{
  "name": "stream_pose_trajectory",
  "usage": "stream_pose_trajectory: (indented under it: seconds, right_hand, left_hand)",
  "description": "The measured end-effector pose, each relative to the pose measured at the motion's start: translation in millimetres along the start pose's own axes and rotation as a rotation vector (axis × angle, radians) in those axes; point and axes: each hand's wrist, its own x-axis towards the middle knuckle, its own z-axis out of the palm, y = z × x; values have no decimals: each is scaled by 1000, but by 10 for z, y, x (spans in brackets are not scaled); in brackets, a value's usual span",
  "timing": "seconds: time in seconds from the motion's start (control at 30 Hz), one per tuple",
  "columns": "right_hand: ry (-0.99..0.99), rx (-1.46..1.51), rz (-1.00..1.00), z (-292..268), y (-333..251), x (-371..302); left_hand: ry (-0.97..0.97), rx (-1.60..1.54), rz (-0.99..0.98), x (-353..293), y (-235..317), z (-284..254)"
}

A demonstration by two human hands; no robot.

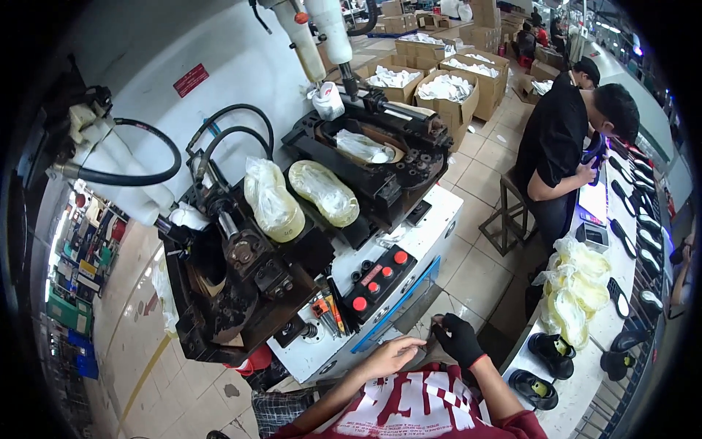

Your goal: The recorder is operating a machine to last or shape shoes in a factory environment.

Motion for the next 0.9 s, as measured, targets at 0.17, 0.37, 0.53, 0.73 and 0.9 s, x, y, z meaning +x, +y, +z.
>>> stream_pose_trajectory:
  seconds: [0.17,0.37,0.53,0.73,0.9]
  right_hand:
    - [-64,-138,-393,-703,-448,1532]
    - [-101,-169,-796,-1132,-632,3698]
    - [-447,-735,-766,-486,-428,5383]
    - [-531,-799,-638,364,-129,6282]
    - [-237,-524,-564,552,-190,6410]
  left_hand:
    - [175,-128,-114,354,44,-132]
    - [344,-139,-183,797,30,-153]
    - [525,-100,-194,1079,-33,-38]
    - [717,-719,-491,943,149,151]
    - [598,658,44,777,136,95]
